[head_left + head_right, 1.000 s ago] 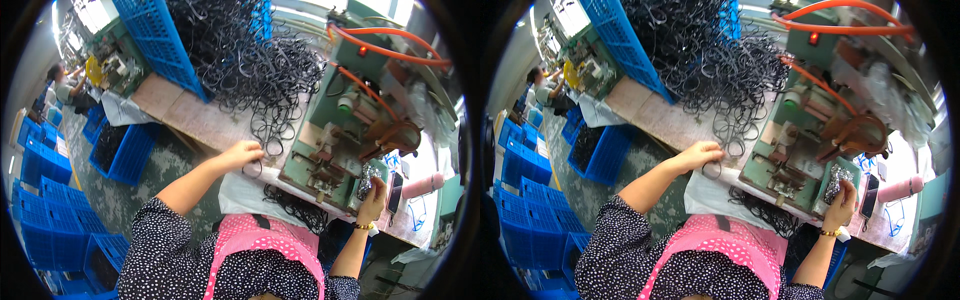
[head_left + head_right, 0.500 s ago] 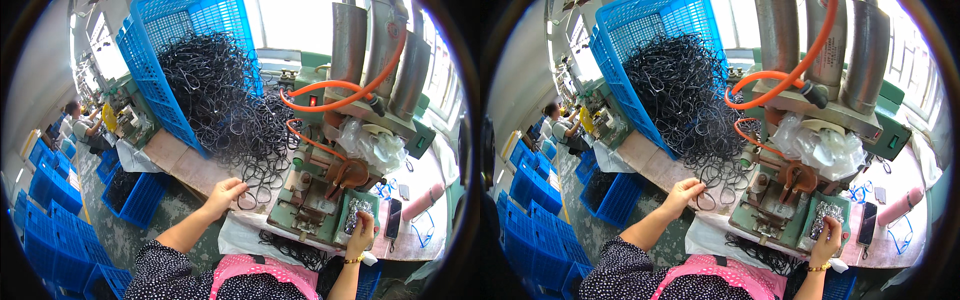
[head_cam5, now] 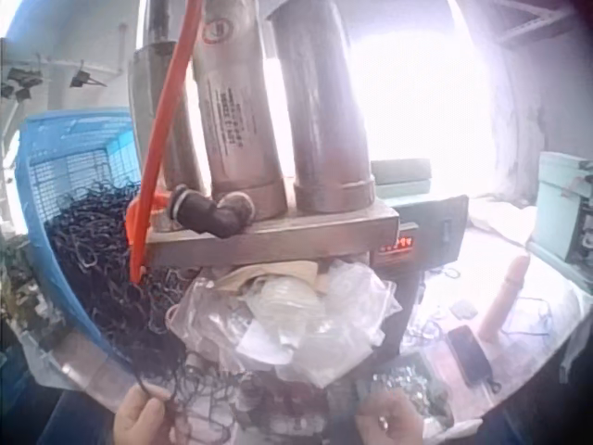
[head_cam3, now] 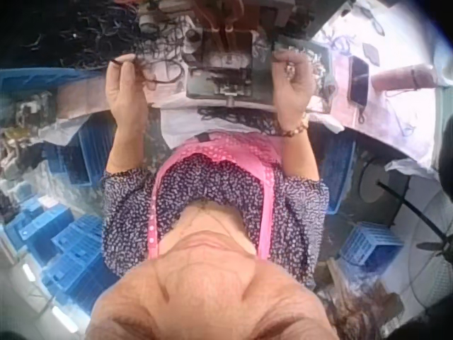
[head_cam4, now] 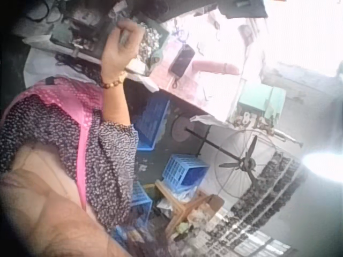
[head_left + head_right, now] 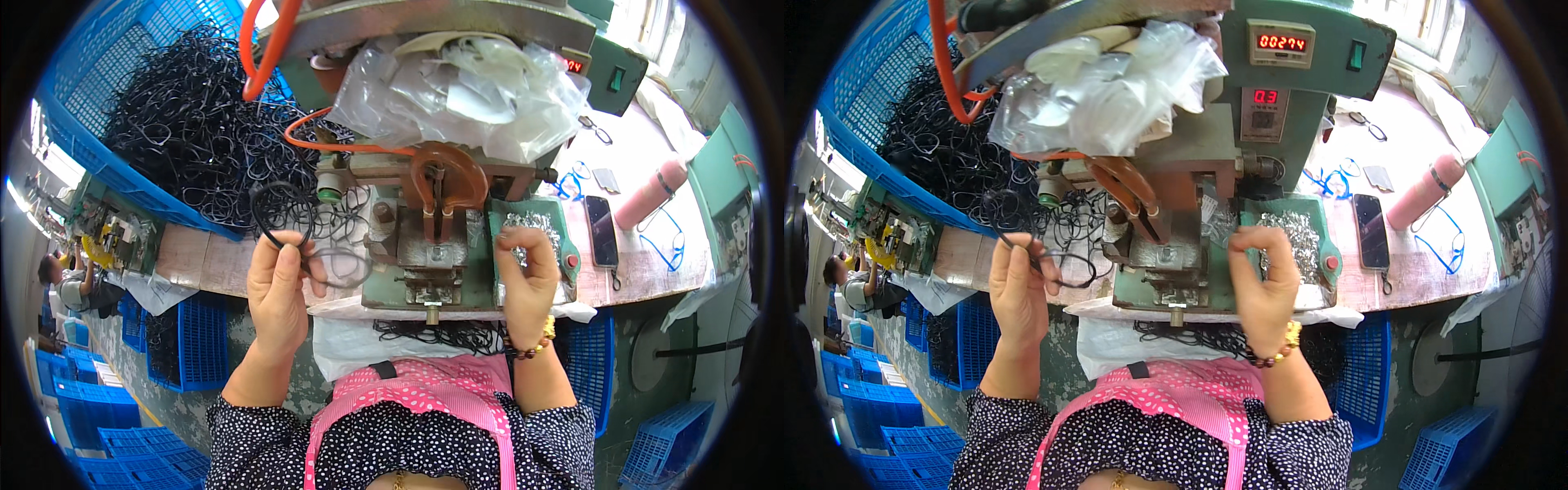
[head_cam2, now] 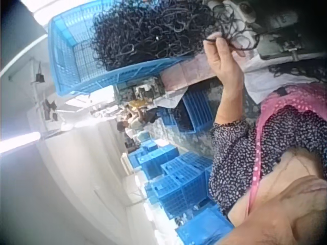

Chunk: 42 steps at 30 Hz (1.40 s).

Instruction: The person repeatedly picks black cables from a blue basket, places them into a press machine, and adds small metal pins to secure the ends. The finished cables are dropped into a white bag below the machine.

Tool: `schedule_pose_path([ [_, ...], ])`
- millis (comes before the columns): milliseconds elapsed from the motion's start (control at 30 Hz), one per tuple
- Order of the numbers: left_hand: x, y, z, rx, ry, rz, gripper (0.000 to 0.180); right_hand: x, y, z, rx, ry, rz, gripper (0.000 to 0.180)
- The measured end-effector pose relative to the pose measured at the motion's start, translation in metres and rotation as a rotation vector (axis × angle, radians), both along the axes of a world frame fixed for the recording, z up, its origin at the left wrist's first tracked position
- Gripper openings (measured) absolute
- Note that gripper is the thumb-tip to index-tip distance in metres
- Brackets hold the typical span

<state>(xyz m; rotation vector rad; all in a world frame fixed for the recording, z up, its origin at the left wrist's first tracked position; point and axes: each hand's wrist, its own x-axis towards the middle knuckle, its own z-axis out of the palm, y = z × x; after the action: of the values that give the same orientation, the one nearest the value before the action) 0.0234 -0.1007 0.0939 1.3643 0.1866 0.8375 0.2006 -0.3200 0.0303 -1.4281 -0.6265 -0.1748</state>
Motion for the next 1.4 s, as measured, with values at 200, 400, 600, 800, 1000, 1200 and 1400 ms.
schedule_pose_path([
  [200,0.042,-0.013,0.018,0.134,-0.126,0.017,0.018,-0.024,0.039,0.018,0.051,0.11,0.199,0.04],
  [400,0.052,-0.01,0.02,0.163,-0.179,0.029,0.018,-0.03,0.048,0.024,0.094,0.232,0.256,0.048],
  [600,0.035,-0.03,0.019,0.407,-0.107,0.002,0.015,-0.02,0.046,0.024,0.094,0.209,0.361,0.054],
  [800,0.054,-0.051,0.007,0.638,0.107,-0.088,0.013,-0.007,0.021,0.024,0.077,0.253,0.25,0.036],
  [1000,0.07,-0.049,-0.004,0.688,0.076,-0.05,0.015,0.011,-0.014,0.021,0.104,0.189,0.103,0.032],
  [1200,0.071,-0.047,-0.018,0.837,-0.042,0.031,0.024,0.037,-0.05,-0.028,-0.058,-0.04,-0.366,0.025],
  [1400,0.073,-0.044,-0.012,1.026,-0.126,0.075,0.029,0.032,-0.053,-0.052,-0.675,-0.326,-0.264,0.025],
])
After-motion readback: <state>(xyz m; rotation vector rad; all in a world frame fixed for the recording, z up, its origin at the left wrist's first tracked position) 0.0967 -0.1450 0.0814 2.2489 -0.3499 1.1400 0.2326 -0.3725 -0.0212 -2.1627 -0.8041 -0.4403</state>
